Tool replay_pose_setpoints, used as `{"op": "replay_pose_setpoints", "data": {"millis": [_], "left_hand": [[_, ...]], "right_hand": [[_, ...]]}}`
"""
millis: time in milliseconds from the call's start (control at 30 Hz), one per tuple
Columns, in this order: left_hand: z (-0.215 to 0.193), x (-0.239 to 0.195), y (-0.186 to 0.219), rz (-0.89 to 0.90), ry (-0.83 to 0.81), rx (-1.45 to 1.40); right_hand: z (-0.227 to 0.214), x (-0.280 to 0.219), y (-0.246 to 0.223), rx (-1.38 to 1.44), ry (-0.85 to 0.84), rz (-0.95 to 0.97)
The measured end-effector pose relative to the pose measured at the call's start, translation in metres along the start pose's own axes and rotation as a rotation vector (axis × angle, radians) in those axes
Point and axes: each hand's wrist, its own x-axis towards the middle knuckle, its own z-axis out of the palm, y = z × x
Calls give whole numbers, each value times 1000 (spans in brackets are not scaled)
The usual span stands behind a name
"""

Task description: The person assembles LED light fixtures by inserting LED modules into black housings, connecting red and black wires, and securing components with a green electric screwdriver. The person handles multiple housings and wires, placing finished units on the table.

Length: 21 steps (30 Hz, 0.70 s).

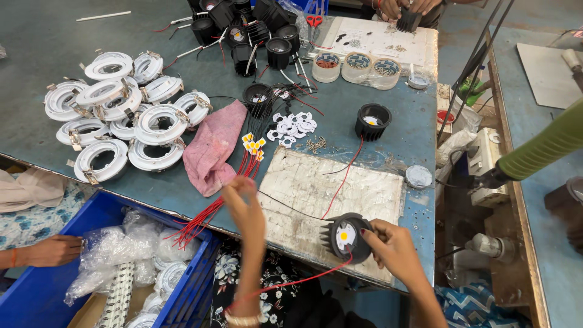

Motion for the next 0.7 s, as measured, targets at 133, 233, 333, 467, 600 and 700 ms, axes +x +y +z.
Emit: {"op": "replay_pose_setpoints", "data": {"millis": [133,233,333,467,600,700], "left_hand": [[9,-59,39,-684,-621,-454],[0,-68,50,-590,-879,-599],[0,-64,52,-540,-926,-710],[-2,-62,46,-520,-891,-738],[-3,-65,37,-533,-874,-800],[0,-66,32,-495,-850,-837]], "right_hand": [[15,16,16,122,-23,12],[25,16,17,84,-100,-91],[31,12,0,44,-145,-2],[24,-16,-31,-392,-69,-711],[42,-34,-47,-604,-95,-862],[48,-34,-54,-559,-109,-941]]}}
